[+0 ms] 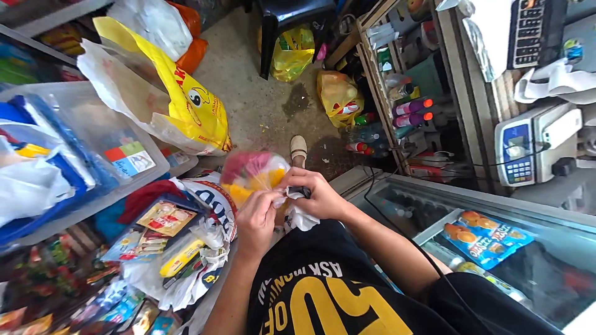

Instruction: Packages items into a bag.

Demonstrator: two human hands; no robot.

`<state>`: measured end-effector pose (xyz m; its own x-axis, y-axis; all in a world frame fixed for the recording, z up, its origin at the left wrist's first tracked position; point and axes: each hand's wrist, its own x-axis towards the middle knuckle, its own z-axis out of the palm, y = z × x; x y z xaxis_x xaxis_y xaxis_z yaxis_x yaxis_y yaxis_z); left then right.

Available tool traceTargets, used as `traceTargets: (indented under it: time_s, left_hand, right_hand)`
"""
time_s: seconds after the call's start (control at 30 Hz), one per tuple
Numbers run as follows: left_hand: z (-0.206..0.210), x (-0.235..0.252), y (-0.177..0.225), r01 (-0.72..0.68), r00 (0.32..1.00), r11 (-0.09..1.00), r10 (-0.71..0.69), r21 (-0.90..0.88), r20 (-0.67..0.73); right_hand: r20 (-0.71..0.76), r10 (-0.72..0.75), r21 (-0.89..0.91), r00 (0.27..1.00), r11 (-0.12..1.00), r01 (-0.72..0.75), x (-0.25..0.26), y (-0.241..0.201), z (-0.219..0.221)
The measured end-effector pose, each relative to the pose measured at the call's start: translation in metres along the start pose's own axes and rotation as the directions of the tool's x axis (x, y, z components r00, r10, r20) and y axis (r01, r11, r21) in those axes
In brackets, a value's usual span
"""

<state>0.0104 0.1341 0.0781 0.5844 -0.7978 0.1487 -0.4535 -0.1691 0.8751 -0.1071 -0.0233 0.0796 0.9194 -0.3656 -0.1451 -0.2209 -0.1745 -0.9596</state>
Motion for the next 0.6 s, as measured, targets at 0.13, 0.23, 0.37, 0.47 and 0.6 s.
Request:
traceTargets:
  time_s: [0.13, 0.23, 0.37, 0.47, 0.6]
  left_hand:
    - [-0.013, 0.002, 0.008, -0.03, 0.998, 0.998, 0.026, 0.063, 0.062]
    - [-0.022, 0.002, 0.012, -0.035, 0.993, 0.996, 0.026, 0.086, 0.113]
    - [-0.028, 0.002, 0.014, -0.027, 0.991, 0.998, 0.02, 0.051, 0.136]
    - [-0.033, 0.003, 0.015, -0.041, 0.985, 0.998, 0.034, 0.041, 0.167]
    - [-0.033, 0.0, 0.017, -0.154, 0.986, 0.985, 0.147, 0.077, 0.08]
  right_hand:
    - [-0.001, -0.207, -0.041, 0.978, 0.978, 0.207, -0.004, 0.007, 0.004]
    - [-0.044, -0.329, -0.059, 0.943, 0.943, 0.327, -0.001, 0.01, 0.009]
    - [-0.037, -0.358, 0.069, 0.933, 0.93, 0.36, 0.003, 0.007, 0.011]
    - [-0.012, -0.359, 0.138, 0.933, 0.924, 0.357, 0.004, 0.007, 0.011]
    - [0.002, -0.334, 0.227, 0.943, 0.918, 0.324, 0.005, 0.007, 0.016]
